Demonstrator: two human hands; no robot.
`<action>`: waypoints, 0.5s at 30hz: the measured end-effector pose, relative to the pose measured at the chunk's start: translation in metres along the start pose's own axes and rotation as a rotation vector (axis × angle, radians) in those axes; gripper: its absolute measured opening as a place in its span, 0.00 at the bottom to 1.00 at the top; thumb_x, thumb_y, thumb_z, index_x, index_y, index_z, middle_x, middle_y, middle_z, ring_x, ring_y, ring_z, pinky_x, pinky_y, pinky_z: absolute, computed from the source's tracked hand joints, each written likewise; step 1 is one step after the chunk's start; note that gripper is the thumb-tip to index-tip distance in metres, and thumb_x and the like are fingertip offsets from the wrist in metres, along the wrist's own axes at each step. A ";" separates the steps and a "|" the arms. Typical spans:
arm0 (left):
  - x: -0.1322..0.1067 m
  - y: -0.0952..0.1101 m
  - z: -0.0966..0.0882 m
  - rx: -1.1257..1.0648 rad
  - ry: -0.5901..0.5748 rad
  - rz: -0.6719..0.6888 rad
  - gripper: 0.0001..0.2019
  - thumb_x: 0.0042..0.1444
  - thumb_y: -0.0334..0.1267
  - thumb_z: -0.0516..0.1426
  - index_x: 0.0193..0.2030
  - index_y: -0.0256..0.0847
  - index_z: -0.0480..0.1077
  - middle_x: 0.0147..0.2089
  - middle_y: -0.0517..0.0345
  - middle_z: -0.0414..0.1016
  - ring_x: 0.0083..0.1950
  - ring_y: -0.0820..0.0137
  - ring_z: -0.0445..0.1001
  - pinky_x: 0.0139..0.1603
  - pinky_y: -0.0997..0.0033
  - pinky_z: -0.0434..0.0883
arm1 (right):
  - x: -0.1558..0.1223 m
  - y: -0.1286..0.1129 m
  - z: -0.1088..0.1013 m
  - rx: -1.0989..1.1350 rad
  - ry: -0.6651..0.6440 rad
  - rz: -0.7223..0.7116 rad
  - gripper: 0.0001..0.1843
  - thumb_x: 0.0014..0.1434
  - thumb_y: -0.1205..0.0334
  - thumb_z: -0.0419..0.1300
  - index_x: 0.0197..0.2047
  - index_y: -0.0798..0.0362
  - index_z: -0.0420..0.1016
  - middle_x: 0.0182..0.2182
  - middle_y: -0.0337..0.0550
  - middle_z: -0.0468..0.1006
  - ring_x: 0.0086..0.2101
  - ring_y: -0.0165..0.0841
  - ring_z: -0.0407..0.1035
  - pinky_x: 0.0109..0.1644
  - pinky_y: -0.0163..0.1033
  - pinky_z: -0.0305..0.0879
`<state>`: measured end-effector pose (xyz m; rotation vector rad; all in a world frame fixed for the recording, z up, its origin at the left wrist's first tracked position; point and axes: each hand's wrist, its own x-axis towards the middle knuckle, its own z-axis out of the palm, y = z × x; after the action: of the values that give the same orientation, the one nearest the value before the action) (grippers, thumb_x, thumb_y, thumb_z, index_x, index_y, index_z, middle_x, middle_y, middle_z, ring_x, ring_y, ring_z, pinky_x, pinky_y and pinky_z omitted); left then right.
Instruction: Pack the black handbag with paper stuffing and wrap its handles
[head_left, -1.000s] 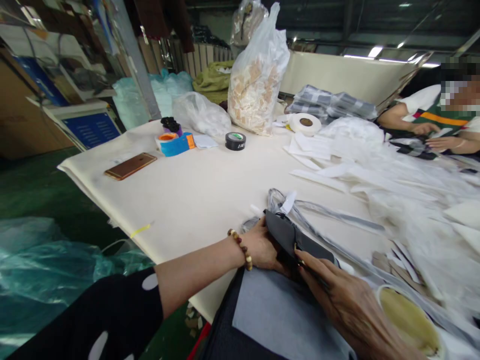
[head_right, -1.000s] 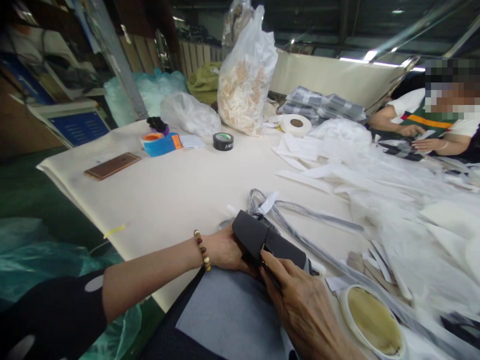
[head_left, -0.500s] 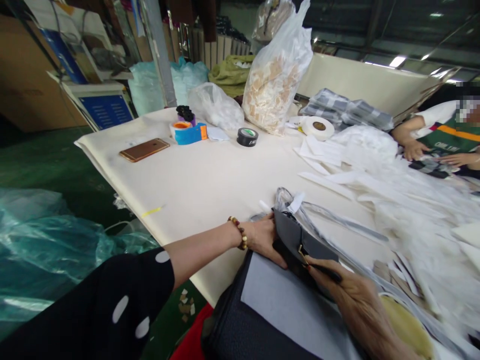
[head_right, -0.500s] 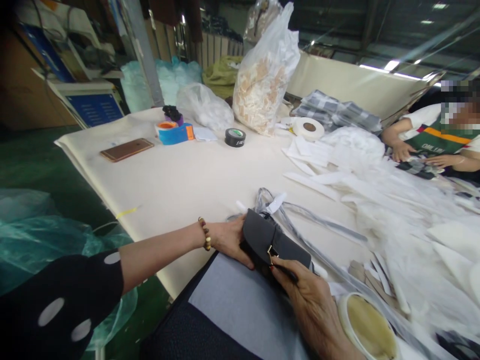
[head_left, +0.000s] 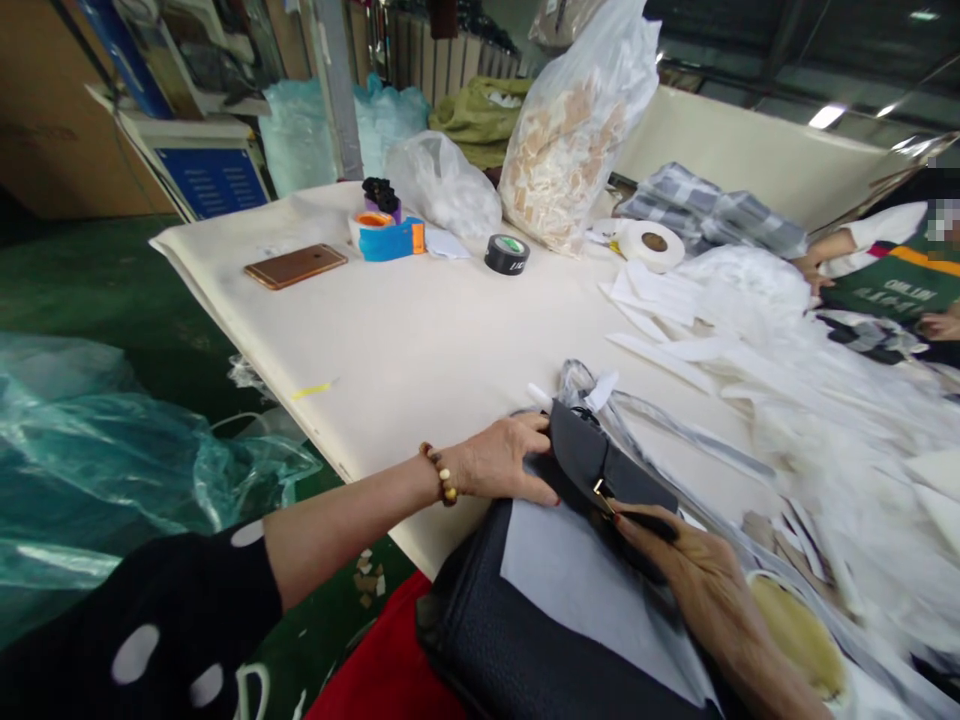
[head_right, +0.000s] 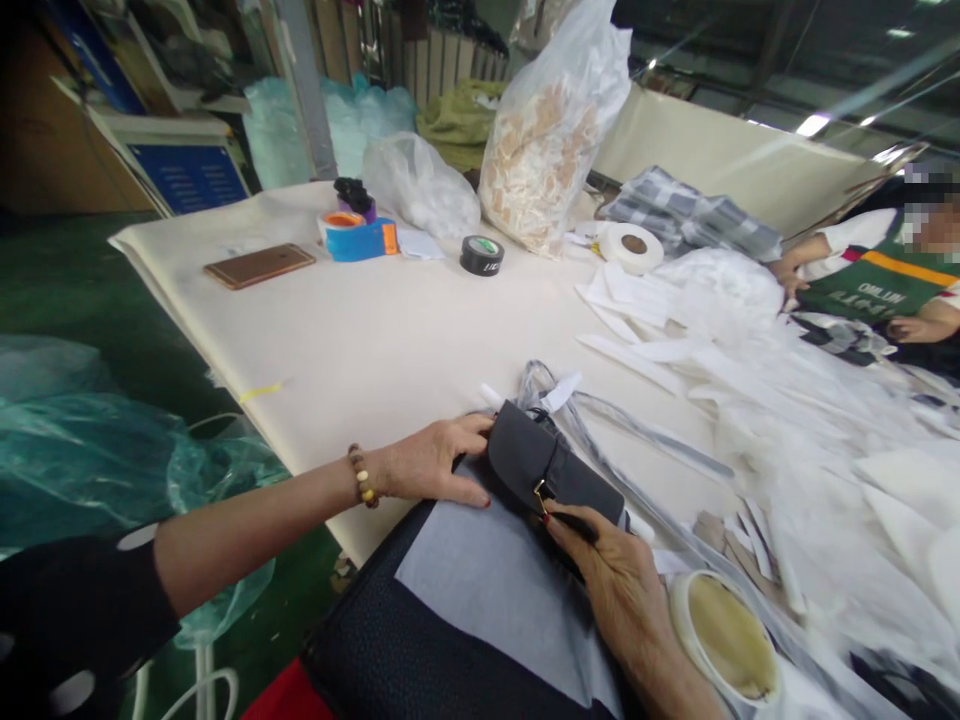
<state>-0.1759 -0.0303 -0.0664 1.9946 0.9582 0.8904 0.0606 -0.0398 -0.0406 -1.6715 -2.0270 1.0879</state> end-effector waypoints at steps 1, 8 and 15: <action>-0.002 0.002 0.002 -0.026 0.035 -0.039 0.16 0.42 0.34 0.65 0.40 0.33 0.73 0.56 0.45 0.65 0.58 0.62 0.62 0.59 0.66 0.59 | 0.000 0.001 0.001 -0.013 0.004 -0.003 0.19 0.50 0.44 0.56 0.38 0.47 0.77 0.37 0.39 0.80 0.39 0.39 0.74 0.43 0.41 0.71; -0.016 -0.004 0.020 -0.262 0.248 -0.301 0.27 0.38 0.32 0.65 0.49 0.35 0.69 0.59 0.46 0.61 0.61 0.58 0.58 0.63 0.59 0.54 | -0.003 0.010 0.005 -0.202 0.056 -0.145 0.17 0.55 0.47 0.53 0.40 0.46 0.76 0.40 0.40 0.79 0.41 0.39 0.73 0.48 0.46 0.69; -0.021 -0.015 0.032 -0.559 0.320 -0.358 0.35 0.37 0.29 0.61 0.56 0.36 0.59 0.59 0.48 0.62 0.61 0.58 0.59 0.63 0.56 0.55 | -0.003 0.015 0.010 -0.351 0.062 -0.275 0.14 0.58 0.52 0.53 0.41 0.47 0.75 0.40 0.40 0.79 0.39 0.36 0.74 0.44 0.41 0.72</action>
<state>-0.1646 -0.0516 -0.1000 1.1899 1.0546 1.1375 0.0657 -0.0460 -0.0575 -1.4876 -2.4226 0.6097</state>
